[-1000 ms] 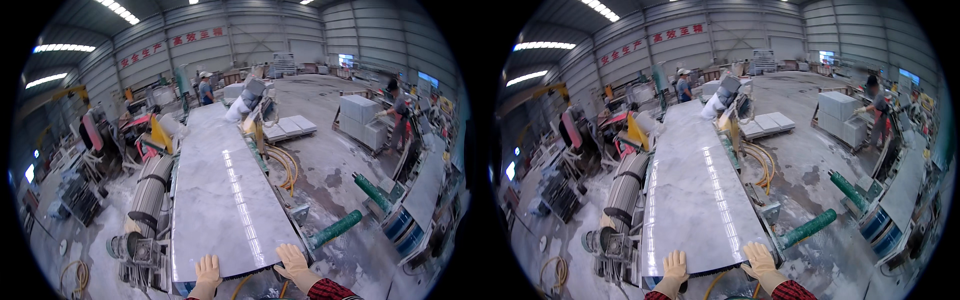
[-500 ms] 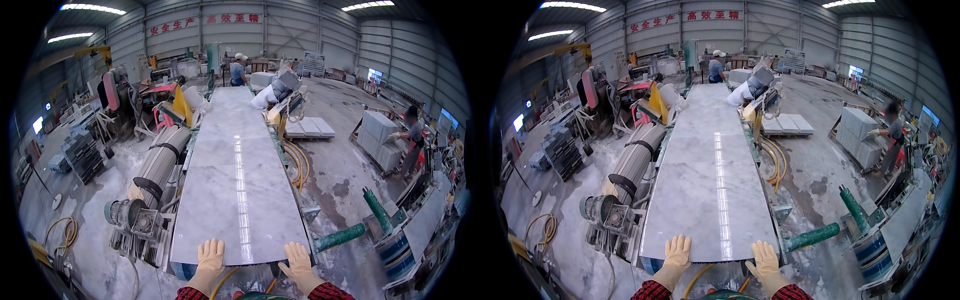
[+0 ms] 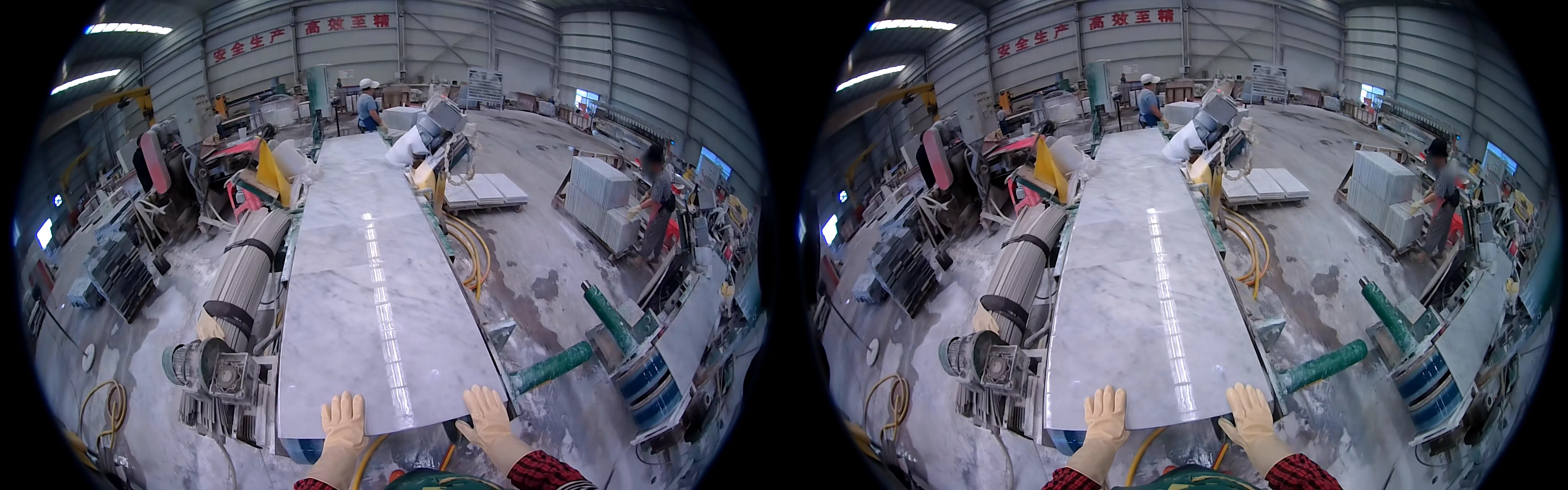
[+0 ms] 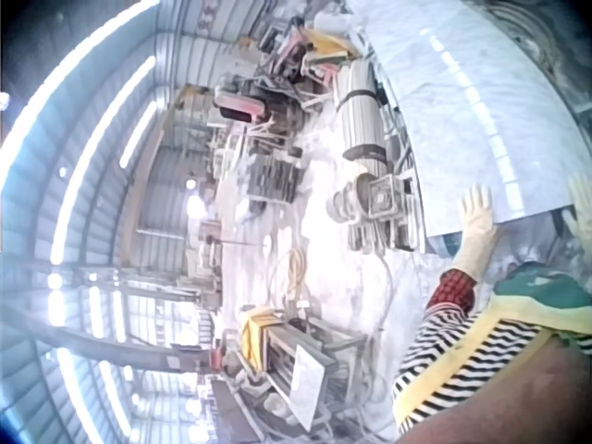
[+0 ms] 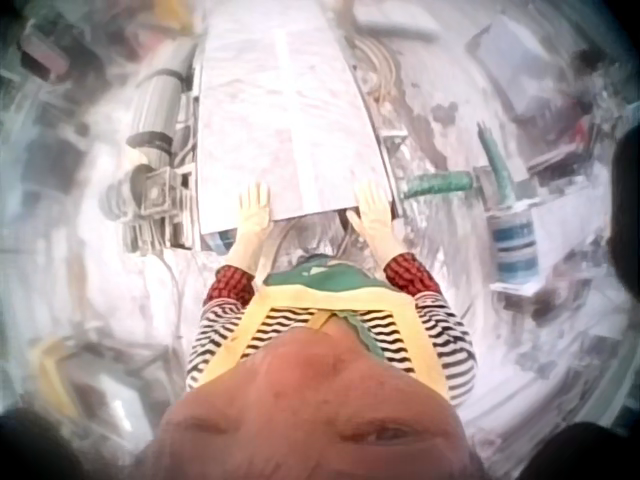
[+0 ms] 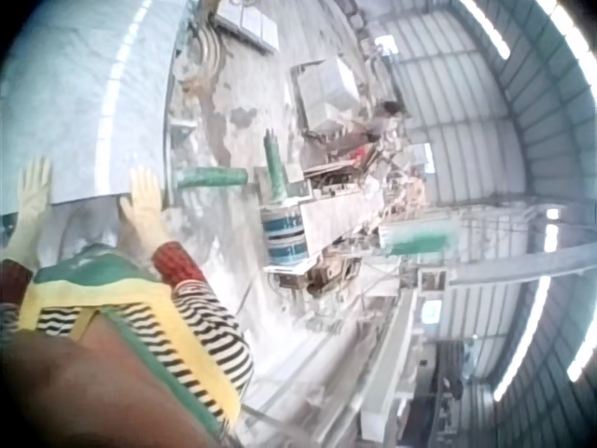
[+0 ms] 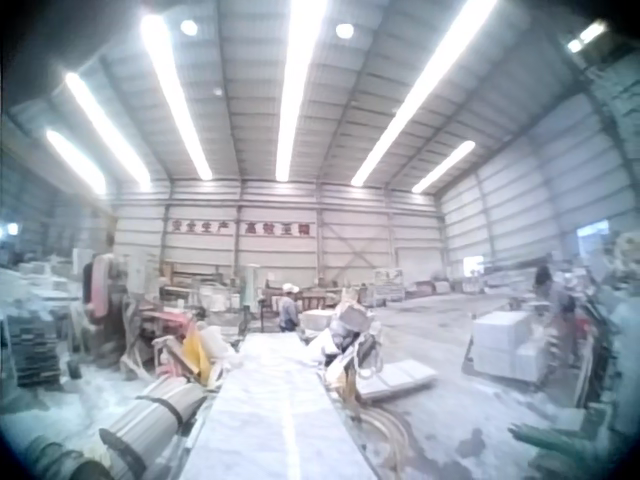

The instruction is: The person repeatedly picks up large, flat, light-colored slabs from a conveyor belt and places them onto a growing stack. The person wears gloves and handles the slabs by hand, moving them one at a time in a repetitive cycle within a factory setting.

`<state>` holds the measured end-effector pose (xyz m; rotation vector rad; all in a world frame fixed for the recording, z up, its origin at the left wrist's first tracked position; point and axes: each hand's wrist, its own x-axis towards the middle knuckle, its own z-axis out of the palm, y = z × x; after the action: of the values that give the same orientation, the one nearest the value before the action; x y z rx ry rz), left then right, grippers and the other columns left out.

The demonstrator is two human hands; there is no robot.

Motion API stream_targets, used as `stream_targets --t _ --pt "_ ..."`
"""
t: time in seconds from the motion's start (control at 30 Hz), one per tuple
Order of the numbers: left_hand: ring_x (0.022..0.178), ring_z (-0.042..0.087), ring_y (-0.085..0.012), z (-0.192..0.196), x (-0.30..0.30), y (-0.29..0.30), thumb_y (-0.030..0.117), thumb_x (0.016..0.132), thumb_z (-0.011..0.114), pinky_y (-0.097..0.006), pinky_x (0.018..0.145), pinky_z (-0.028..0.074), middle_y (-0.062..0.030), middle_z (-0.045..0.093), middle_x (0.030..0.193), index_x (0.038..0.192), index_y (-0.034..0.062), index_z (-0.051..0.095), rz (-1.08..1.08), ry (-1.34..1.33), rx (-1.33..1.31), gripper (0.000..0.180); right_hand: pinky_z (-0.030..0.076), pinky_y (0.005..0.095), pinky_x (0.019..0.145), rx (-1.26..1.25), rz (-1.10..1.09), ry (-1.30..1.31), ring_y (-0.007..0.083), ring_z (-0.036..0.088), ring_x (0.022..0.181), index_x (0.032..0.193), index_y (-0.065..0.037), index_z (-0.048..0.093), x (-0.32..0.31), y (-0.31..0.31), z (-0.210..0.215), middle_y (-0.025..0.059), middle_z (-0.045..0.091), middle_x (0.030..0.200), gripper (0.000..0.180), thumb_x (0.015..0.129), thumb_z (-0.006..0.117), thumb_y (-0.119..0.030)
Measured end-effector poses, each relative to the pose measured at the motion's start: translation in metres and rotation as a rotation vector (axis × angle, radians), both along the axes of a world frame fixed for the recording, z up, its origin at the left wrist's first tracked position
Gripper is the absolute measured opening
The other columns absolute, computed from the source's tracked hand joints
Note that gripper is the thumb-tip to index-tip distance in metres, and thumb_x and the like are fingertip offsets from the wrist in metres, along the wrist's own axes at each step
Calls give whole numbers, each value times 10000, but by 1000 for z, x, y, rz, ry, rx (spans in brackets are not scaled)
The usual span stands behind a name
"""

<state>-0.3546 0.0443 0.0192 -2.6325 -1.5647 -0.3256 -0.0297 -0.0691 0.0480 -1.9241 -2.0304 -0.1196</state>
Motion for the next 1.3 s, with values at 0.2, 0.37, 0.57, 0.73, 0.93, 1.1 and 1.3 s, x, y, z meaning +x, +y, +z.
stream_targets --t 0.2,0.37,0.57,0.73,0.93,1.1,1.3 --pt "1371 405 -403 7 -1 -5 180 688 783 -584 1121 291 -188 431 1483 1451 75 436 -8 -13 -23 845 346 499 1139 -14 -26 10 395 474 1293 1379 -26 510 2 -2 -16 196 537 1394 812 723 840 -372" --pt "1393 393 -407 14 -1 -10 173 693 774 -599 1136 278 -197 435 1492 1457 79 435 -6 -79 -45 841 320 511 1176 -18 -52 18 407 452 1353 1420 -41 499 -2 -6 -21 206 514 1455 830 743 836 -382" --pt "1386 404 -395 13 -2 -10 209 733 755 -602 1133 283 -195 454 1479 1443 87 449 1 -64 -41 783 310 521 1181 -27 -78 -5 409 449 1360 1424 -52 496 -4 -8 -27 206 512 1463 827 742 837 -370" --pt "1375 422 -379 17 -4 -10 188 752 729 -587 1136 294 -187 465 1480 1442 84 455 -5 -86 -95 750 310 519 1177 -39 -74 -19 423 451 1340 1405 -45 500 -7 -7 -22 217 511 1447 828 720 851 -350" --pt "1358 439 -423 12 -8 -12 122 761 670 -564 1150 314 -211 485 1443 1440 70 458 -16 -163 -42 714 311 523 1172 -48 -69 -28 435 446 1338 1399 -28 498 -10 -7 -23 227 510 1438 842 705 857 -341" --pt "1368 431 -446 4 -11 -12 104 774 652 -554 1169 312 -231 473 1457 1439 66 458 -49 -206 -7 694 287 541 1195 -102 -78 -7 488 398 1399 1459 9 458 -7 -11 -33 291 474 1490 885 743 835 -350" --pt "1410 388 -450 15 -11 -18 133 762 703 -553 1196 292 -232 436 1494 1450 60 443 -22 -176 -97 739 299 534 1179 -100 -88 -19 449 438 1345 1406 -9 494 -11 -9 -27 248 507 1448 840 716 847 -334"
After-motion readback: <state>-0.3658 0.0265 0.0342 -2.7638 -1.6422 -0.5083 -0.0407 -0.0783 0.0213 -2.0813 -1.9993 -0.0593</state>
